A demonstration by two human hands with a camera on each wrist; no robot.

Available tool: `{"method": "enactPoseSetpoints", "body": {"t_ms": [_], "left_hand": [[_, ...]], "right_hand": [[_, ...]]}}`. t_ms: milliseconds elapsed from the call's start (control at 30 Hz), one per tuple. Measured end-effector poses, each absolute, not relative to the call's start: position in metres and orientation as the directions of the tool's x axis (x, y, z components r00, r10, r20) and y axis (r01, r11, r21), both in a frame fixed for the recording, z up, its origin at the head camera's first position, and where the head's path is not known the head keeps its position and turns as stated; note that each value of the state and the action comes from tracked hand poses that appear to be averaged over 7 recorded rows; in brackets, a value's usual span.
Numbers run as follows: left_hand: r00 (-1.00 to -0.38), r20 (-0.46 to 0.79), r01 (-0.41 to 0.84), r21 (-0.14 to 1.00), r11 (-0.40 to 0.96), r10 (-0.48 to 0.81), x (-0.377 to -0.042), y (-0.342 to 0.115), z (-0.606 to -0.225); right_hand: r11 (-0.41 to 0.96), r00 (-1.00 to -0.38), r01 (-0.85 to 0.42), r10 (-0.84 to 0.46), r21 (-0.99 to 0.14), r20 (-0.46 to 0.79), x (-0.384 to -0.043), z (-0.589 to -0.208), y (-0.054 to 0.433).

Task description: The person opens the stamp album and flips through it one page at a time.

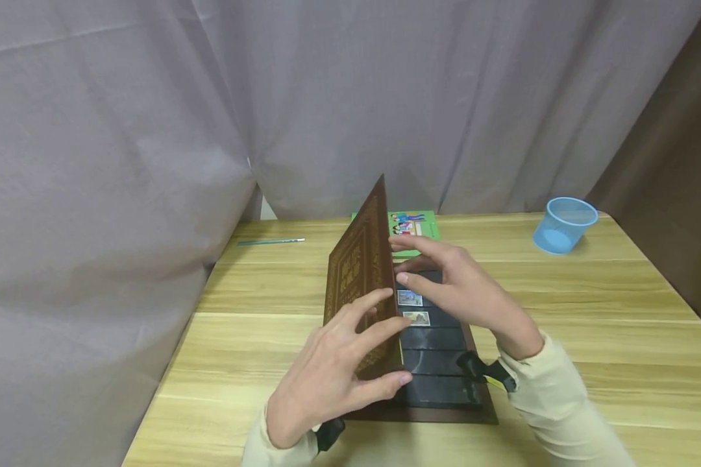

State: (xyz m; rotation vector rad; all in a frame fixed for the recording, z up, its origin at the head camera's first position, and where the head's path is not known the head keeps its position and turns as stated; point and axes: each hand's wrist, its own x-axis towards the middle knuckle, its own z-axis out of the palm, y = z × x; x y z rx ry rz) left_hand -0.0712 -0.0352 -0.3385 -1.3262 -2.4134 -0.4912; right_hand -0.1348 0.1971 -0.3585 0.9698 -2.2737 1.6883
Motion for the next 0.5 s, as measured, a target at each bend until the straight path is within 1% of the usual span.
{"method": "enactPoseSetpoints", "body": {"t_ms": [133, 233, 400, 500], "left_hand": [[-0.489, 0.507, 0.857, 0.128, 0.499, 0.71, -0.071, -0.036, -0.337], [-0.495, 0.538, 0.853, 0.155, 0.498, 0.682, -0.069, -0.037, -0.338], [-0.517, 0.567, 0.841, 0.198, 0.503, 0.641, -0.066, -0.038, -0.338], [-0.512, 0.595, 0.842, 0.203, 0.5, 0.62, -0.064, -0.041, -0.338]], "right_hand": [[0.132, -0.758, -0.592, -0.427, -0.795, 0.494, -0.137, -0.358, 0.193], [0.122, -0.756, -0.588, -0.435, -0.8, 0.49, -0.138, -0.36, 0.192], [0.134, -0.781, -0.561, -0.413, -0.817, 0.469, -0.144, -0.369, 0.193], [0.15, -0.801, -0.535, -0.403, -0.831, 0.443, -0.15, -0.377, 0.195]]}}
